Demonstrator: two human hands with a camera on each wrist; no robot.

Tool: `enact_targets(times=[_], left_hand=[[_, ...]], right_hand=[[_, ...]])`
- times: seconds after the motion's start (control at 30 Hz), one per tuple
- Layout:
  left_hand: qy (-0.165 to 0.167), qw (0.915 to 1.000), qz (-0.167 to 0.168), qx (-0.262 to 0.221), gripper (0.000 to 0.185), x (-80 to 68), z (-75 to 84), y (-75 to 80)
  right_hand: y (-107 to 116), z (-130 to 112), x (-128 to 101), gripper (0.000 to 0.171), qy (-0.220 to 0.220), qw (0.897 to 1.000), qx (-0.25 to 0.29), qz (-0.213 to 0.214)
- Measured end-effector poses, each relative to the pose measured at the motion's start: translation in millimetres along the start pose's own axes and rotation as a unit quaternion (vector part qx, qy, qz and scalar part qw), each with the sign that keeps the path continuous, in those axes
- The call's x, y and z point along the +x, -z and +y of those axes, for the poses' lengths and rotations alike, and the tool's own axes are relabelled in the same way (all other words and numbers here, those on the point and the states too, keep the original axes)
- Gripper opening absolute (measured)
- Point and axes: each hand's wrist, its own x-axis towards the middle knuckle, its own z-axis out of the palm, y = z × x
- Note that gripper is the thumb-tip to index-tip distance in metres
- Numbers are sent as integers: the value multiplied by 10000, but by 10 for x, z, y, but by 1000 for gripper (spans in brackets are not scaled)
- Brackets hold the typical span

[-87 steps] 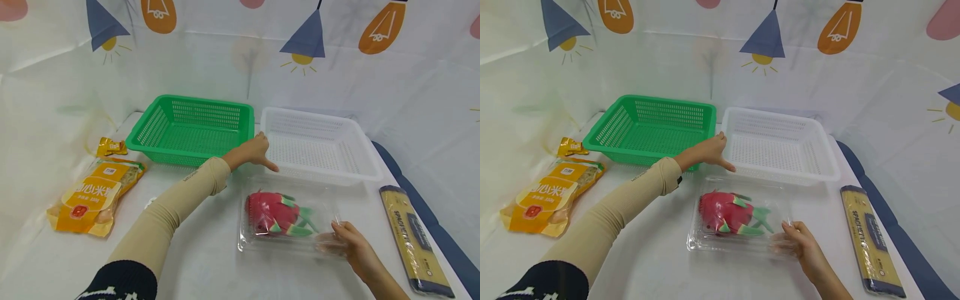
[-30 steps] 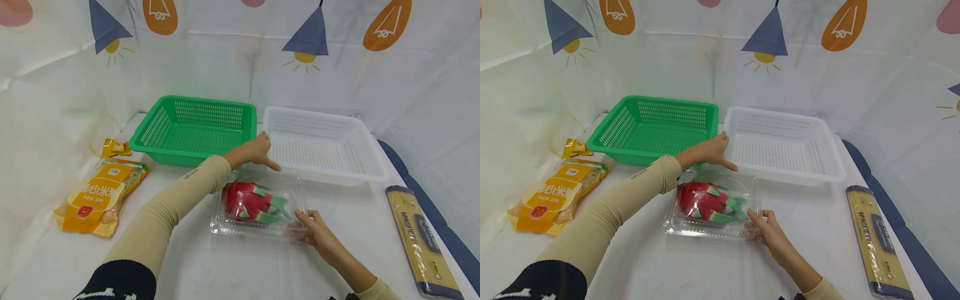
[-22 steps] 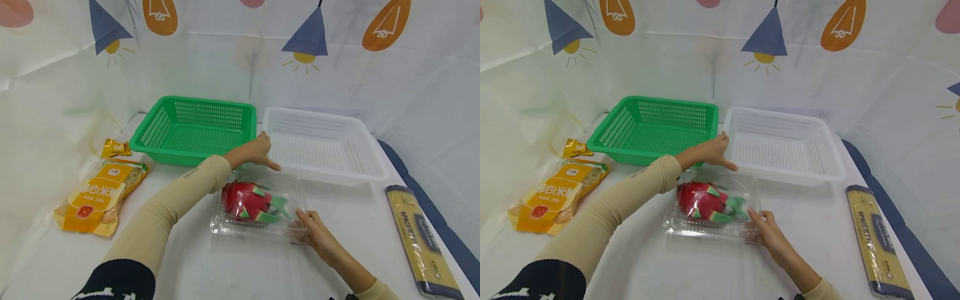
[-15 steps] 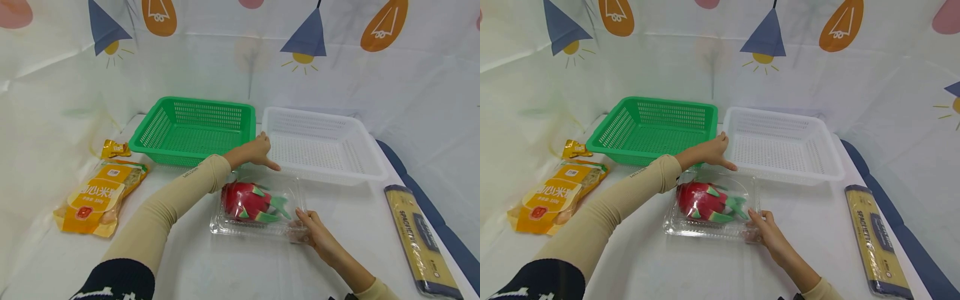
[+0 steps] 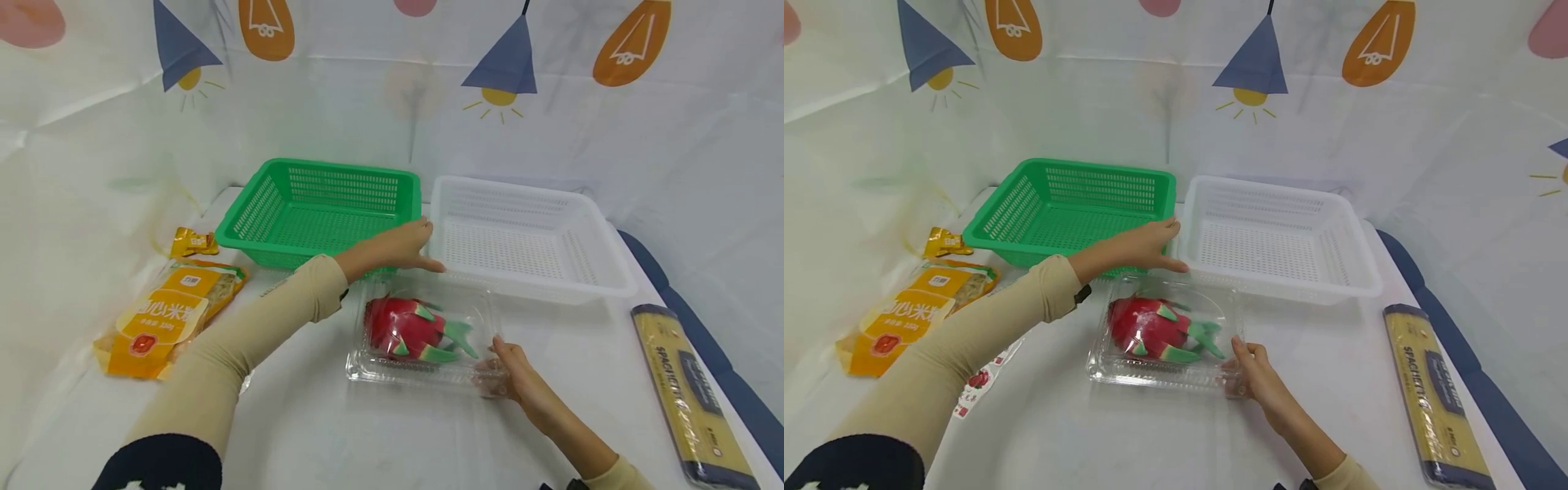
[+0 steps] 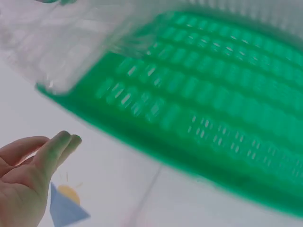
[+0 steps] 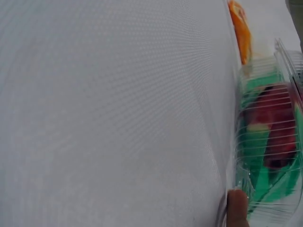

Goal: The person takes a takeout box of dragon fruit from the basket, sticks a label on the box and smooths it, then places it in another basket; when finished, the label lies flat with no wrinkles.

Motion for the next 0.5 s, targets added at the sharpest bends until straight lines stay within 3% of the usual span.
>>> enact_targets(times=[0.27, 0.37, 0.5], left_hand=[[-6, 9948, 982, -257, 69, -828, -339, 164], [130, 9920, 1214, -325, 62, -1173, -533, 113], [379, 9890, 1265, -669, 57, -1595, -770, -63]], right_hand=[[129, -6, 16, 67, -12, 9987, -504, 103], [224, -2, 4, 67, 84, 9987, -488, 141], [399, -23, -44, 67, 164, 9978, -602, 209]])
